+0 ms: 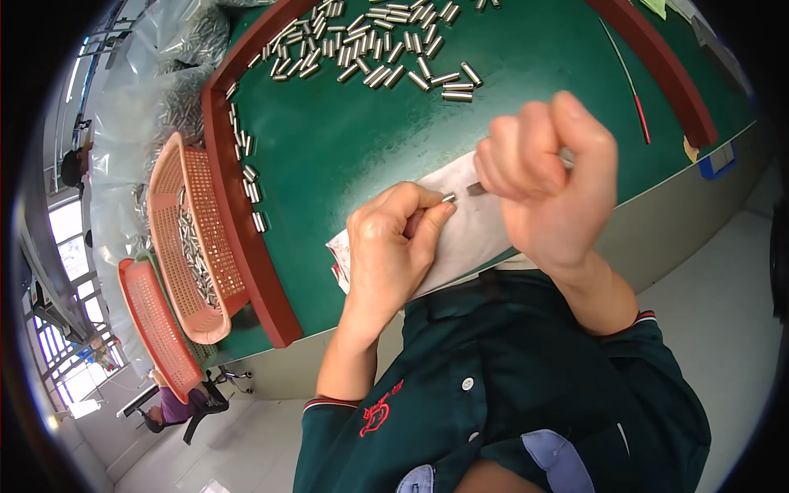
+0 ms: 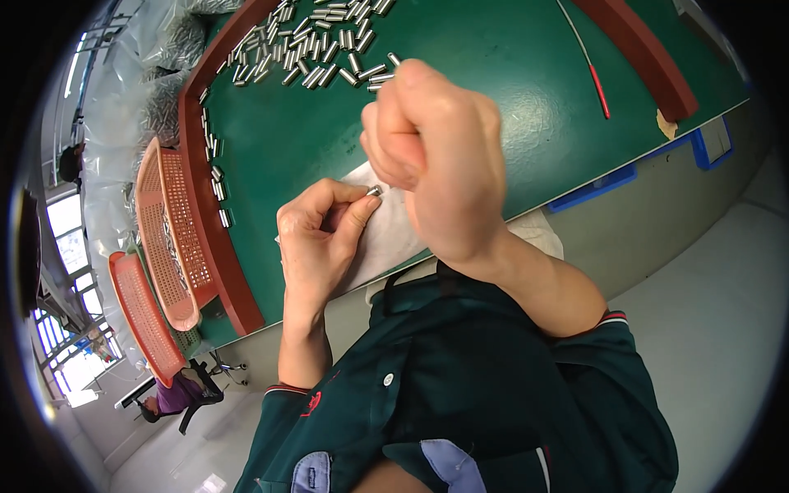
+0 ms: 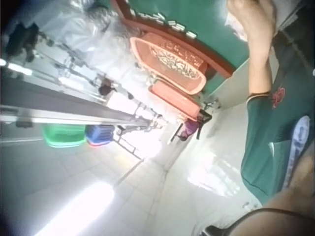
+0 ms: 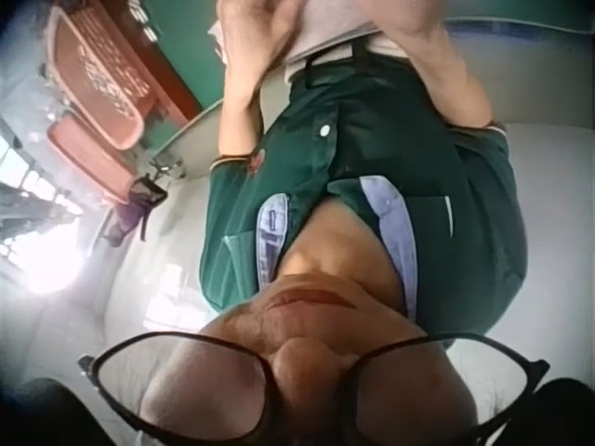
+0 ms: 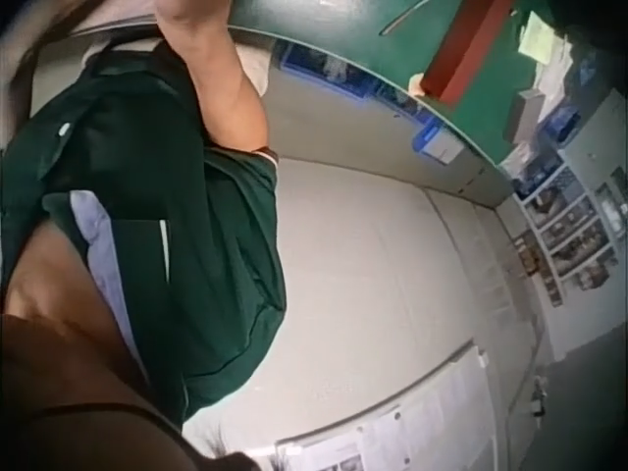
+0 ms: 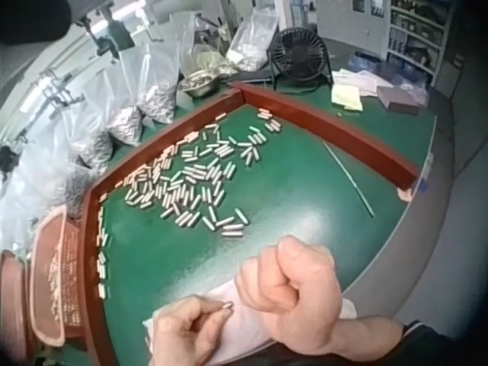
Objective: Assembling small cylindrical hardware components at a workbench.
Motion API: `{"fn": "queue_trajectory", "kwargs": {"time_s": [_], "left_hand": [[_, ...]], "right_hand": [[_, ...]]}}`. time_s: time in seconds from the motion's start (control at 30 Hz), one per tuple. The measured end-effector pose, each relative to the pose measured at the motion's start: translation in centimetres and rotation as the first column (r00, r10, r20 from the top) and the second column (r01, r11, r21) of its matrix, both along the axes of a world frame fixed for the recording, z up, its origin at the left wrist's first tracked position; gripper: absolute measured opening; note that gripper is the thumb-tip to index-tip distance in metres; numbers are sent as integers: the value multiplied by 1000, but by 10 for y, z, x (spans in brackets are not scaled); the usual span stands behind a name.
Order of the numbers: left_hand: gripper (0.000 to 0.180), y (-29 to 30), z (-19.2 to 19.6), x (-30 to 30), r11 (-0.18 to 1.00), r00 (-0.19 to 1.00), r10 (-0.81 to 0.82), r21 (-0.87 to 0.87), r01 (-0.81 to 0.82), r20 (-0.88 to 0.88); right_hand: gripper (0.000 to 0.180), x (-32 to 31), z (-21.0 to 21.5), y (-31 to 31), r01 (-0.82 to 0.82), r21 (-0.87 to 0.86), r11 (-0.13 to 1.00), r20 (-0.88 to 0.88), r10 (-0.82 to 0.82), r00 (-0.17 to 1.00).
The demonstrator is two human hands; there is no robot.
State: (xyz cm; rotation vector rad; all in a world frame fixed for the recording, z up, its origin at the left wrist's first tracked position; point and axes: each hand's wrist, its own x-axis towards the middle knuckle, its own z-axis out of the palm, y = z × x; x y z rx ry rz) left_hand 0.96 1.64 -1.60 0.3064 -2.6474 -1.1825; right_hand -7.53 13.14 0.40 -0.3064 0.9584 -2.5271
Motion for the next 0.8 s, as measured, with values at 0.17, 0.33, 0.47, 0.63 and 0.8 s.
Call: {"fn": "queue_trajectory", "kwargs": {"time_s": [0.17,0.33,0.47,0.63,0.8], "left_hand": [[8,-4,2,6,966,997,75,247,-72,-2],[13,-28,12,4,36,991,-29,990,133,-132],[10,-26,19,-4,111,1000,0,994,19,-19],[15,-11,28,-39,969,991,98,219,-116,92],[36,6,30,-72,925,993,102,-371,-76,52]], "right_hand": [[41,4,-15,13,66,5,998,-123,-65,990],[41,3,-20,16,90,-11,996,-140,-90,986],[42,2,-22,18,79,-25,997,-120,-81,989],[42,2,-24,19,69,-80,994,-73,-75,995],[42,0,-27,21,88,-94,992,-69,-95,993]]}}
